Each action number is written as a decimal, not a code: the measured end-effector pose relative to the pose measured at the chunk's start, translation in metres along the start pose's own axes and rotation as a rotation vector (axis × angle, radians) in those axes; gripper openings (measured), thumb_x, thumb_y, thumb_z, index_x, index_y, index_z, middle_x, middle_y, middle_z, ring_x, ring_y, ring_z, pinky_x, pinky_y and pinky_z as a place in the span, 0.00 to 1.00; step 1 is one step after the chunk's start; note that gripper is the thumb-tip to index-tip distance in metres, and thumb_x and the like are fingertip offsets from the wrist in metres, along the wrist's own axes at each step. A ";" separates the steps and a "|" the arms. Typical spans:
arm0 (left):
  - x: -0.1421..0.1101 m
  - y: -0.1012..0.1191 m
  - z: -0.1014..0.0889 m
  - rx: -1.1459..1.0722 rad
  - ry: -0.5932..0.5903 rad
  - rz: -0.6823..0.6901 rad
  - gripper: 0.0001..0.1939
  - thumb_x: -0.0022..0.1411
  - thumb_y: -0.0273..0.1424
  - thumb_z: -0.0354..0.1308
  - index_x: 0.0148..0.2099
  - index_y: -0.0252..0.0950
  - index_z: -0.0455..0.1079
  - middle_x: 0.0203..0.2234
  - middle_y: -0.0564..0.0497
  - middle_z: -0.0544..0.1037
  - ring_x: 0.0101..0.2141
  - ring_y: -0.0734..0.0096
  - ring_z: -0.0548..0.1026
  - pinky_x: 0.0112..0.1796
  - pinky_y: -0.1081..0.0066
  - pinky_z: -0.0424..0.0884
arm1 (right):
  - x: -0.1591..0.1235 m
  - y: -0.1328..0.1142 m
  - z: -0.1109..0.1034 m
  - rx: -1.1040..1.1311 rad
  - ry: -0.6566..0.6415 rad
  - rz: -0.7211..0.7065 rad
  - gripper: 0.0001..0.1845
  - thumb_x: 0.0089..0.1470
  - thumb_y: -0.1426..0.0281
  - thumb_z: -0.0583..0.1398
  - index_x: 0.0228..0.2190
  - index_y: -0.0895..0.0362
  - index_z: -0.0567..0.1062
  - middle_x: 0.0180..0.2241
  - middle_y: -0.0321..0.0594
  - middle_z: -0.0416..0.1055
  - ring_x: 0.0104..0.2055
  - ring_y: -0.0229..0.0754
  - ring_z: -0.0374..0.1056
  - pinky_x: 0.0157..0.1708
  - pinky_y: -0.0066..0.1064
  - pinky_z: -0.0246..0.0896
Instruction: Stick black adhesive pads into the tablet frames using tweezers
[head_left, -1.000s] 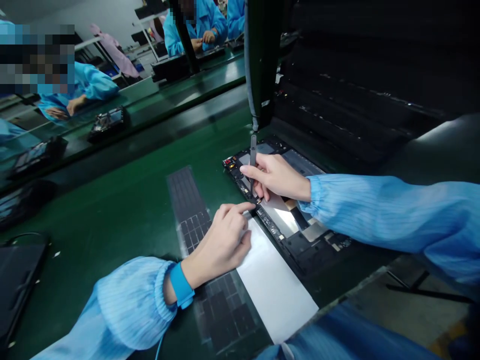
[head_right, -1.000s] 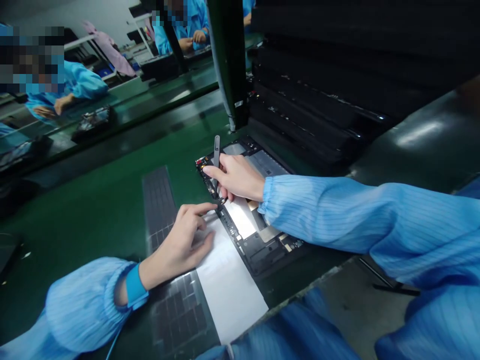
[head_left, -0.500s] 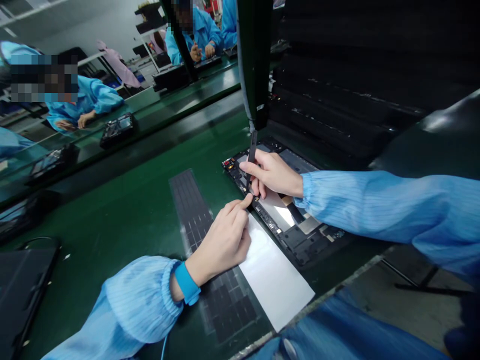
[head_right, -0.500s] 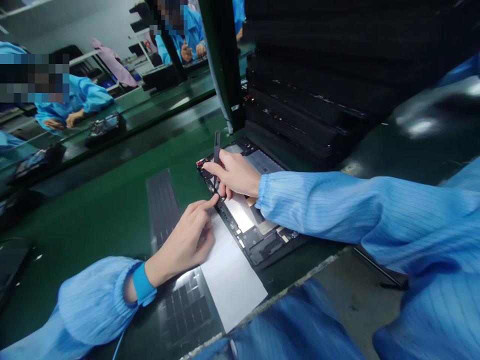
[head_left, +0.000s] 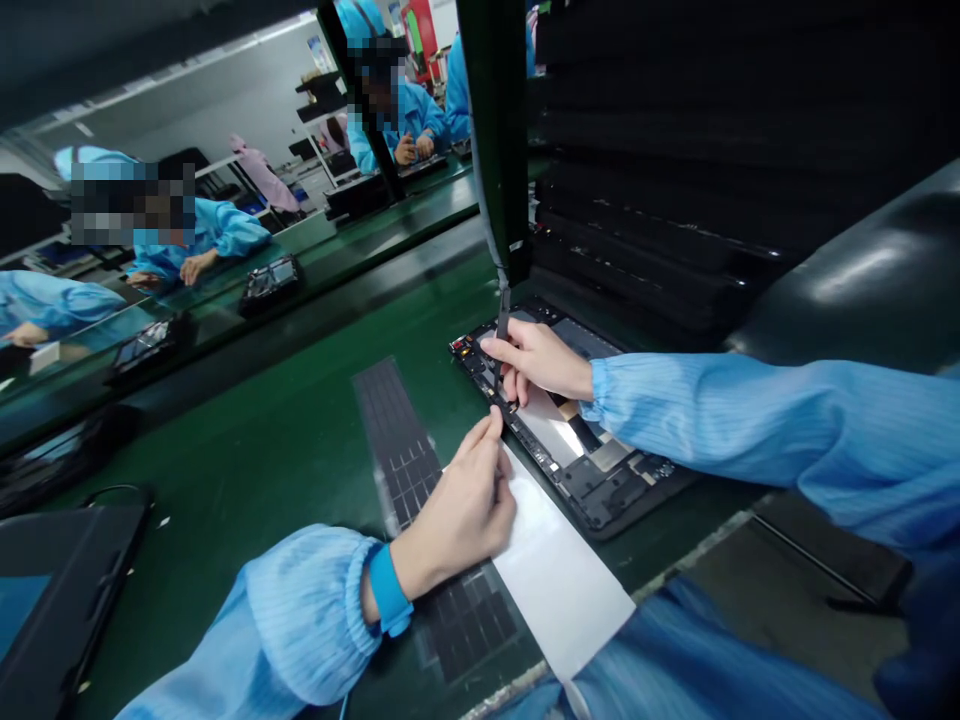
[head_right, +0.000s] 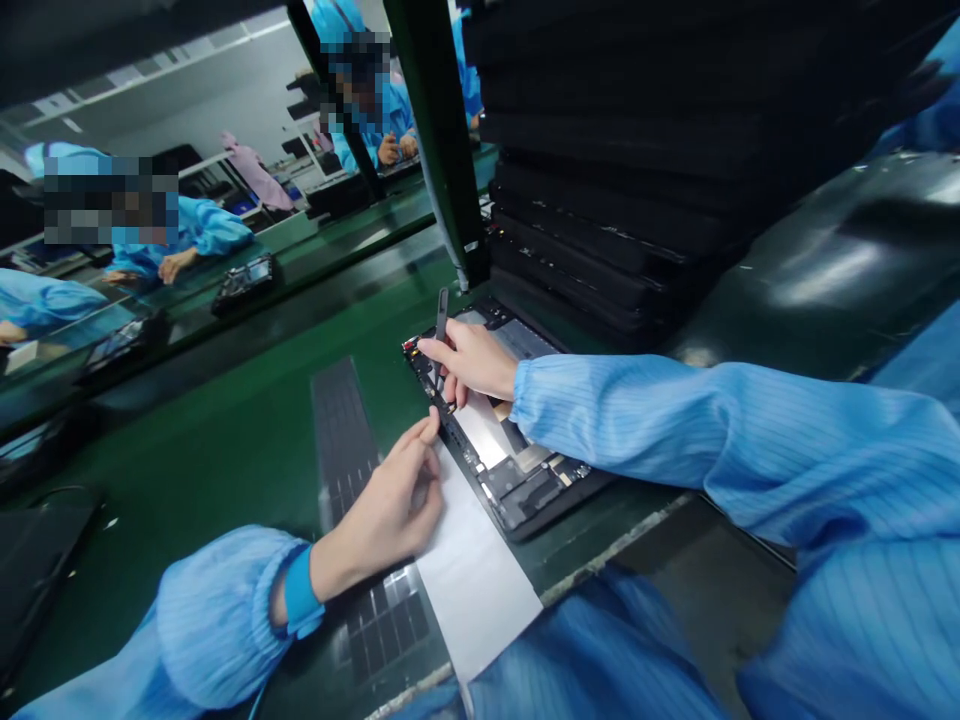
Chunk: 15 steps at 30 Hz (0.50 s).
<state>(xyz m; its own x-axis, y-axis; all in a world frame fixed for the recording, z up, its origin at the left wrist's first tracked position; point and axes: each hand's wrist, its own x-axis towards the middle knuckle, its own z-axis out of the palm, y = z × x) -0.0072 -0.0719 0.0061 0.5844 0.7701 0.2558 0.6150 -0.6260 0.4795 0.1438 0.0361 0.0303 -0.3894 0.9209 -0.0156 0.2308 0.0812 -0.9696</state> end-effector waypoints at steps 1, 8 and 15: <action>-0.002 0.006 0.000 -0.029 -0.005 -0.003 0.20 0.53 0.19 0.45 0.50 0.30 0.57 0.37 0.40 0.71 0.58 0.59 0.58 0.54 0.56 0.63 | 0.000 0.000 0.001 -0.002 -0.002 0.001 0.10 0.58 0.67 0.51 0.27 0.58 0.57 0.11 0.30 0.63 0.09 0.34 0.61 0.07 0.20 0.53; 0.010 0.006 -0.022 -0.074 0.031 -0.158 0.08 0.58 0.30 0.48 0.34 0.34 0.67 0.30 0.47 0.76 0.35 0.67 0.75 0.37 0.70 0.71 | 0.001 -0.021 -0.041 -0.495 0.030 -0.110 0.16 0.54 0.60 0.53 0.27 0.61 0.68 0.15 0.38 0.68 0.17 0.37 0.67 0.18 0.24 0.61; 0.073 -0.040 -0.033 -0.126 -0.135 -0.576 0.25 0.57 0.49 0.46 0.20 0.34 0.65 0.08 0.52 0.66 0.14 0.75 0.62 0.19 0.75 0.56 | -0.005 -0.025 -0.075 -0.992 0.291 0.119 0.18 0.57 0.64 0.51 0.33 0.66 0.73 0.37 0.57 0.70 0.42 0.53 0.69 0.37 0.40 0.64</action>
<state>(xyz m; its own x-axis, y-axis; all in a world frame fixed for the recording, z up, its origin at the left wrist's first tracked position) -0.0067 0.0136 0.0330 0.2431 0.9533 -0.1792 0.7900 -0.0874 0.6069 0.2065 0.0585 0.0730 -0.1161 0.9892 0.0898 0.9347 0.1394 -0.3270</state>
